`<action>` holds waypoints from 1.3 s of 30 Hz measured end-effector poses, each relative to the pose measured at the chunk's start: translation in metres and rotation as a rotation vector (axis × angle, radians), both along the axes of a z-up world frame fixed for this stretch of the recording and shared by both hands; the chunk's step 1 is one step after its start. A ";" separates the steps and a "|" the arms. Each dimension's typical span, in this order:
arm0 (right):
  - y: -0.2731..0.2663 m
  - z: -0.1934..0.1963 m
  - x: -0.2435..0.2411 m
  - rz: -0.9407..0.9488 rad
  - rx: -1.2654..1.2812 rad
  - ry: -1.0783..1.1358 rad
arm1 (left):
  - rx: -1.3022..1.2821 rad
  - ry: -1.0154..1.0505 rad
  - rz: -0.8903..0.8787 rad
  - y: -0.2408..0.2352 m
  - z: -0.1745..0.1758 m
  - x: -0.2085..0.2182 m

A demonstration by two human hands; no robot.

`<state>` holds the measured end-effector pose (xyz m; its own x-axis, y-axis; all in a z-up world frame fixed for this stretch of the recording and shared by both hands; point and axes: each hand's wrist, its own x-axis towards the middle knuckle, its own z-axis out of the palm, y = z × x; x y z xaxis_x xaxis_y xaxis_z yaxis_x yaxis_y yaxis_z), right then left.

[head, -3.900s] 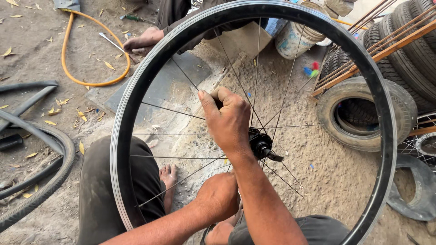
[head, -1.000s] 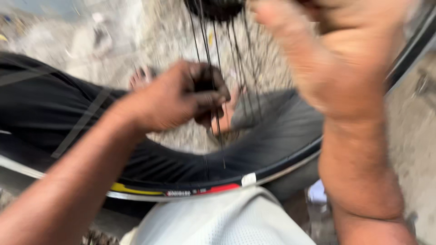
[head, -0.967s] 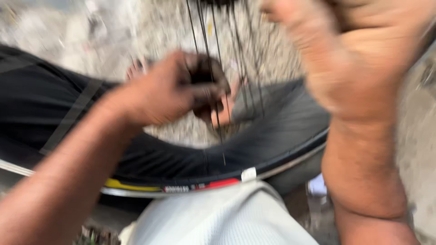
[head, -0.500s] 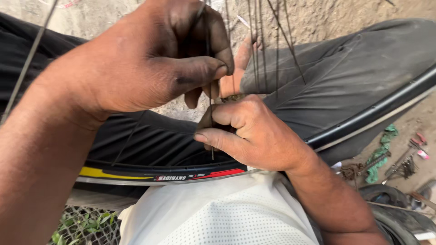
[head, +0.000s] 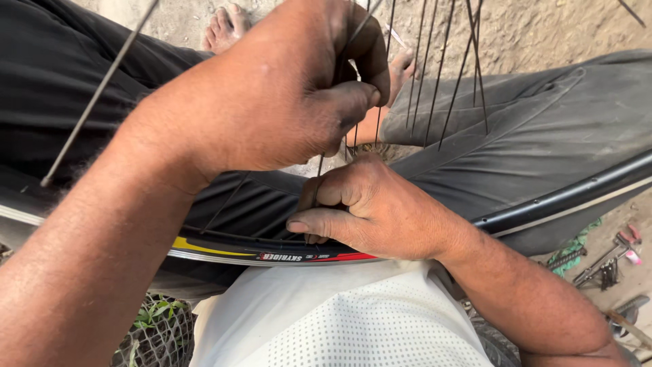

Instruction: The person is repairing a bicycle wheel by adjusting and tightening the spokes. They use a spoke wrench to turn the nipples and ensure the wheel is properly aligned. The person works methodically around the wheel, checking the tension and alignment of each spoke.

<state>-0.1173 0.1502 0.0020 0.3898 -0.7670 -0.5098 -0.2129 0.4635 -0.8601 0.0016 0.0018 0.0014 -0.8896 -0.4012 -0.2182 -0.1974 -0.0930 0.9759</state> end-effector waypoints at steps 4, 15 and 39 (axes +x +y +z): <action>0.002 -0.001 0.001 0.012 -0.027 0.006 | -0.112 -0.043 -0.045 0.000 0.000 0.001; -0.001 0.007 0.009 0.035 -0.007 0.078 | -0.162 -0.023 -0.071 -0.004 -0.011 0.001; 0.010 0.003 -0.003 -0.483 0.030 -0.114 | 0.335 -0.087 0.376 0.004 0.027 0.006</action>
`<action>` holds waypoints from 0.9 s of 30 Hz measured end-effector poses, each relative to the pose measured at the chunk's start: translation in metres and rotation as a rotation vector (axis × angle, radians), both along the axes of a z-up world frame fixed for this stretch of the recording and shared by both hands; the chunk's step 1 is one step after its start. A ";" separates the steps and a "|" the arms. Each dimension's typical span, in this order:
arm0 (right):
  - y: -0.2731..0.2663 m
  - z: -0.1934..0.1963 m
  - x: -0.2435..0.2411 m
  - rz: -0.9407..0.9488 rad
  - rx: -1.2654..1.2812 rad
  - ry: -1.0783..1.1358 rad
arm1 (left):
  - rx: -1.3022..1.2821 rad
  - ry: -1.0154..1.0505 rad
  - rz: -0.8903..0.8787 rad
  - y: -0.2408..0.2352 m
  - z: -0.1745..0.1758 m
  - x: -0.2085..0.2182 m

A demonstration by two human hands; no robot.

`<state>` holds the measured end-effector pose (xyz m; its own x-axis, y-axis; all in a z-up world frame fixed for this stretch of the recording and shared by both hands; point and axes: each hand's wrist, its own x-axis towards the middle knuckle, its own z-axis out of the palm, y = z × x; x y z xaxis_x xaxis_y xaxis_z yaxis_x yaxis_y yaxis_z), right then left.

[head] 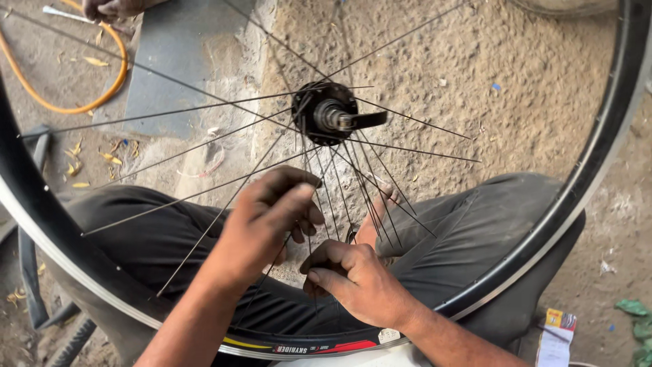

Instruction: The person is repairing a bicycle wheel by adjusting and tightening the spokes. They use a spoke wrench to turn the nipples and ensure the wheel is properly aligned. The person works methodically around the wheel, checking the tension and alignment of each spoke.

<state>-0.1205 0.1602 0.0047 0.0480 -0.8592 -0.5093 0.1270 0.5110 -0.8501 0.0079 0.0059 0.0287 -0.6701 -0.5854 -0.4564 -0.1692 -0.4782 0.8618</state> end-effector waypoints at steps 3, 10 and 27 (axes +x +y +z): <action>-0.005 0.007 -0.002 0.034 0.037 0.051 | -0.025 0.024 0.061 0.002 -0.003 -0.001; -0.007 0.030 -0.022 -0.148 -0.021 0.190 | -0.129 -0.065 0.047 0.005 -0.007 -0.005; -0.135 0.076 -0.098 0.594 -0.762 1.495 | -0.181 -0.134 -0.062 -0.003 -0.003 -0.007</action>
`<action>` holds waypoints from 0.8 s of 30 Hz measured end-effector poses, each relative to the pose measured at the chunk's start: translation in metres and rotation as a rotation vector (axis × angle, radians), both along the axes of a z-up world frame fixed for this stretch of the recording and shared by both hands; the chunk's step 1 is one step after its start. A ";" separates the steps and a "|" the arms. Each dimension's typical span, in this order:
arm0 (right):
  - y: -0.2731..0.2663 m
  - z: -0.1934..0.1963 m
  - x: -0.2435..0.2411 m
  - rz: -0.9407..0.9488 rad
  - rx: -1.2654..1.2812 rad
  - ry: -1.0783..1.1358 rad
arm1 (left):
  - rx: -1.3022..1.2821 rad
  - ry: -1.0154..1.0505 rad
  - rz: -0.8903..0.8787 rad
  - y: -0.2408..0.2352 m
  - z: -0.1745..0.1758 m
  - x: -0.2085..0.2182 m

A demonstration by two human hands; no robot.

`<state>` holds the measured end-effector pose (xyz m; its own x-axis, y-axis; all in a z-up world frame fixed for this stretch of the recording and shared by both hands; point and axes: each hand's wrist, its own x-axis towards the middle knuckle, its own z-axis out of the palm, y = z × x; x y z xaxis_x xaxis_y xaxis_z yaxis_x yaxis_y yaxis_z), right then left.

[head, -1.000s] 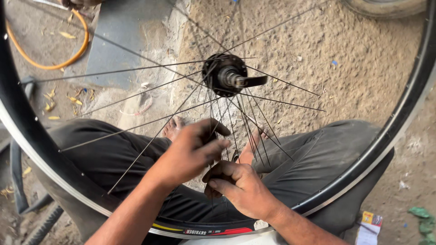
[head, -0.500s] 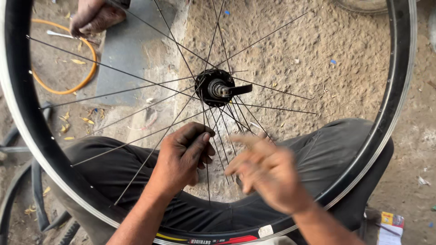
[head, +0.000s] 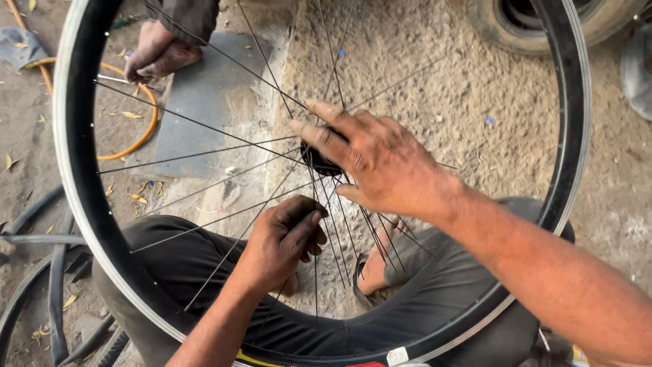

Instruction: The person is repairing a bicycle wheel by adjusting and tightening the spokes. They use a spoke wrench to turn the nipples and ensure the wheel is properly aligned. The person works methodically around the wheel, checking the tension and alignment of each spoke.

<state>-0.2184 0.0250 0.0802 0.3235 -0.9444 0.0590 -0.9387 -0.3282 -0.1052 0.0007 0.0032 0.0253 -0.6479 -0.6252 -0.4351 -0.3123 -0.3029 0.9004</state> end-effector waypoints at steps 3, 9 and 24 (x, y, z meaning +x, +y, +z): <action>-0.010 -0.001 -0.010 0.017 0.025 -0.120 | 0.040 0.016 0.009 -0.001 0.000 0.000; -0.035 -0.001 -0.023 0.051 0.081 -0.170 | 0.063 0.017 0.005 -0.001 0.004 -0.002; -0.012 -0.042 0.000 -0.144 -0.195 -0.524 | 0.039 -0.042 -0.073 -0.001 -0.004 -0.005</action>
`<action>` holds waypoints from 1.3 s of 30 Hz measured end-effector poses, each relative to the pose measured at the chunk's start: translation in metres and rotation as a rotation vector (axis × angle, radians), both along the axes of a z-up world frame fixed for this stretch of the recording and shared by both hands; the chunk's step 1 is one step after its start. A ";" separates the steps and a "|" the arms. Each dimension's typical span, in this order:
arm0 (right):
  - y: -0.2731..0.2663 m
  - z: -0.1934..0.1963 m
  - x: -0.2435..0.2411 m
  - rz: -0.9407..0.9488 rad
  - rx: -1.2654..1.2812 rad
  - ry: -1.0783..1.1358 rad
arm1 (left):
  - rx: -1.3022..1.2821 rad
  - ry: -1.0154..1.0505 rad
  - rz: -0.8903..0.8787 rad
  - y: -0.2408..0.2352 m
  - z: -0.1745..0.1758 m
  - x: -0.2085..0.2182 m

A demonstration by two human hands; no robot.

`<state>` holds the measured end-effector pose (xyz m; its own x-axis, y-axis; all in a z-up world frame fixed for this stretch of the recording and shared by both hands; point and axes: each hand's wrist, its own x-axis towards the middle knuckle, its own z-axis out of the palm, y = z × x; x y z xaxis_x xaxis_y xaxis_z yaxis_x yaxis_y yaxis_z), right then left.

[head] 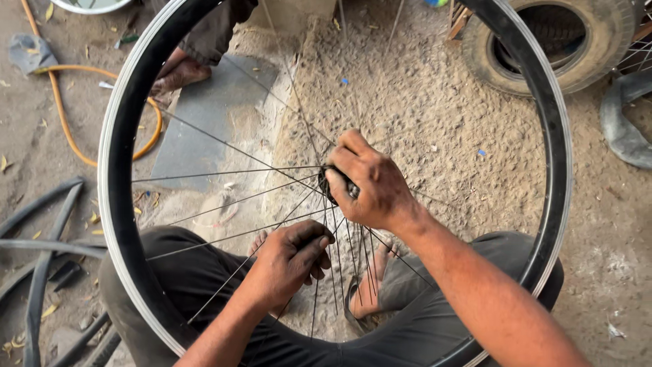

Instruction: The person is repairing a bicycle wheel by adjusting and tightening the spokes. They use a spoke wrench to turn the nipples and ensure the wheel is properly aligned. The person works methodically around the wheel, checking the tension and alignment of each spoke.

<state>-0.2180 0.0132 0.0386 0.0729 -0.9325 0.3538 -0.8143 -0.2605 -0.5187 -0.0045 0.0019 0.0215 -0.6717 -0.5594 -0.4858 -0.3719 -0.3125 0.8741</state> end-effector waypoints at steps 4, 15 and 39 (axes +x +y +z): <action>0.014 0.010 0.007 -0.101 0.043 -0.002 | 0.023 0.119 -0.076 -0.001 0.003 0.002; 0.025 0.020 0.012 -0.205 0.058 0.015 | 0.075 0.096 -0.158 -0.001 0.012 -0.002; -0.002 0.003 -0.056 0.333 0.456 -0.977 | 0.109 0.172 -0.166 -0.004 0.000 0.009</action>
<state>-0.2739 0.0116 0.0414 0.2206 -0.9750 0.0270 0.0670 -0.0124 -0.9977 0.0041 -0.0020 0.0215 -0.8277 -0.3858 -0.4075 -0.2744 -0.3551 0.8936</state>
